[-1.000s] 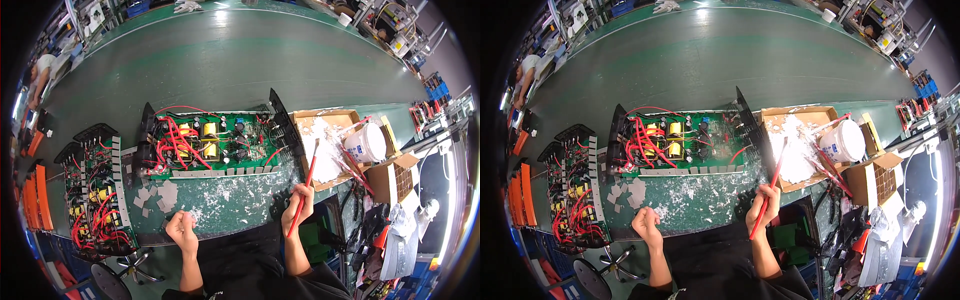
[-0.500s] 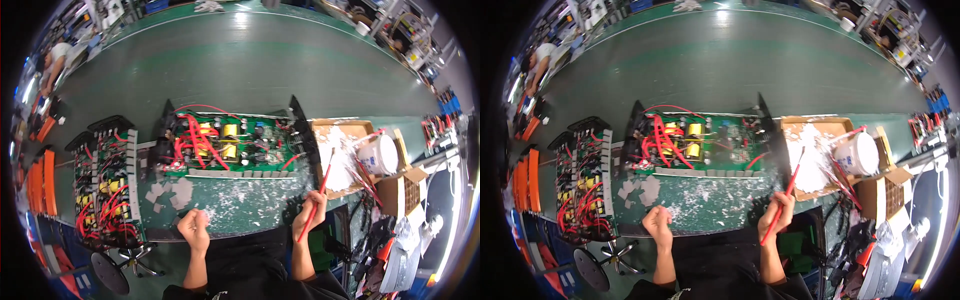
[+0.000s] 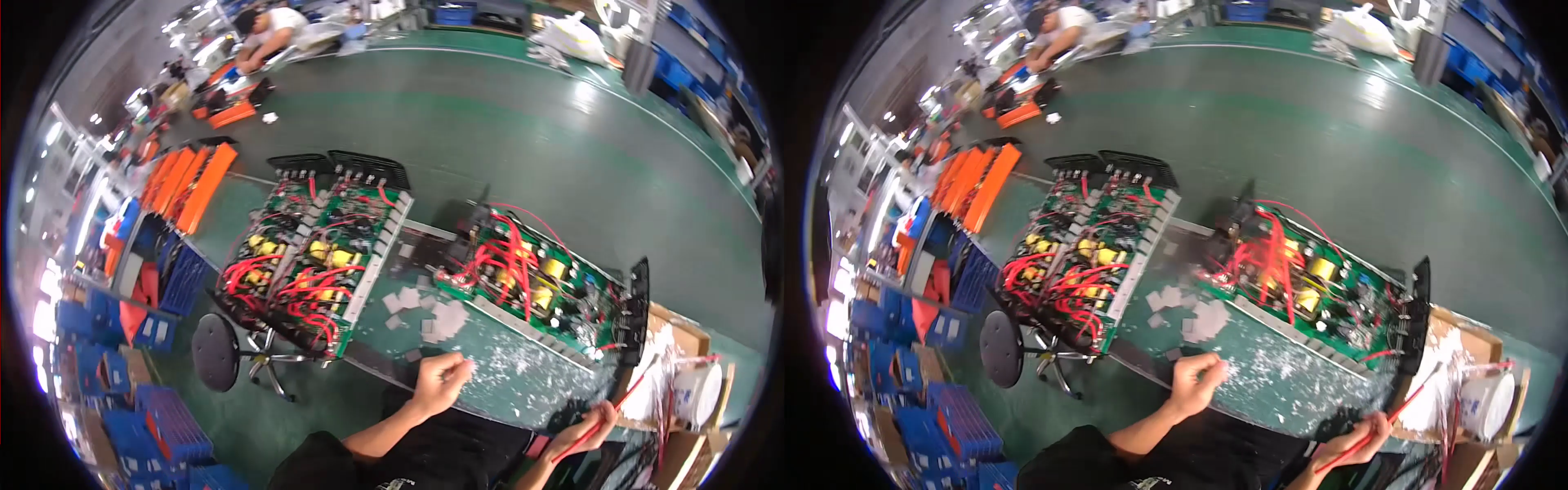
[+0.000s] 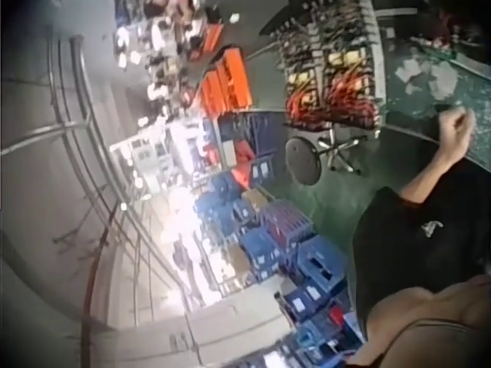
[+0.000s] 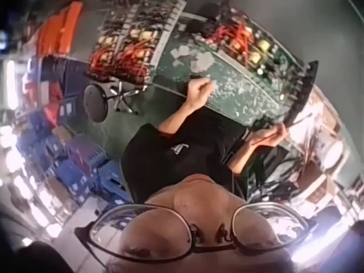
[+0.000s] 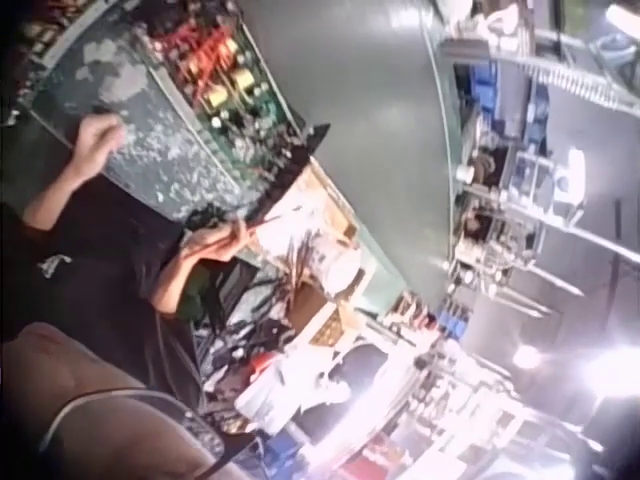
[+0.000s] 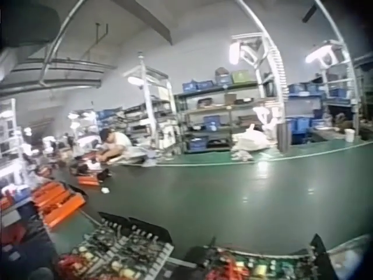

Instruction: Applying sealant to electronic components on circuit boards within a metal chassis using a brush tool.

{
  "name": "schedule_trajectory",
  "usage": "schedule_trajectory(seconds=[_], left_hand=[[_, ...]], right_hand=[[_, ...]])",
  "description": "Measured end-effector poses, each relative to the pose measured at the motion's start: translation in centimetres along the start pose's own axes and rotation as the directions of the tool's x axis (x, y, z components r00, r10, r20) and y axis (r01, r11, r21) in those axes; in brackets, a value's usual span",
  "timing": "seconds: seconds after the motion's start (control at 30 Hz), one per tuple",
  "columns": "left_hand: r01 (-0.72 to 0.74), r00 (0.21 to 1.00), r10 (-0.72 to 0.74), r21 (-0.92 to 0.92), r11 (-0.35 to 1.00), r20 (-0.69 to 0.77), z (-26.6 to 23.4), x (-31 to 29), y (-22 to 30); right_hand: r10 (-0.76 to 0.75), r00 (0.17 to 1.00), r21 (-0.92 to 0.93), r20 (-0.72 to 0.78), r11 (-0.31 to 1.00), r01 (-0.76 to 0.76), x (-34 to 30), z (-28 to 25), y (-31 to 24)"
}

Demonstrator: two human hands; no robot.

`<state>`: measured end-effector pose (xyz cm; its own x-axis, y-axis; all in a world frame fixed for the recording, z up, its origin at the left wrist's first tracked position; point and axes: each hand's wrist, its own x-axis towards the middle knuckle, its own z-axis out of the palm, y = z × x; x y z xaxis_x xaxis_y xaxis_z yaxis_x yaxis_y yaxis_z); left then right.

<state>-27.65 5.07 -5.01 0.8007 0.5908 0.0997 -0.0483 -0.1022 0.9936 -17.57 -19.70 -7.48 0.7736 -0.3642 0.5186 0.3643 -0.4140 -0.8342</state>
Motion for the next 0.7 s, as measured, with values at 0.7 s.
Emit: schedule_trajectory(seconds=[0.7], left_hand=[[0.005,1.0,-0.006,-0.02,1.0,-0.003,-0.5,0.0,0.0]], right_hand=[[0.043,0.999,-0.066,0.029,0.997,-0.041,-0.1,0.3,-0.2]])
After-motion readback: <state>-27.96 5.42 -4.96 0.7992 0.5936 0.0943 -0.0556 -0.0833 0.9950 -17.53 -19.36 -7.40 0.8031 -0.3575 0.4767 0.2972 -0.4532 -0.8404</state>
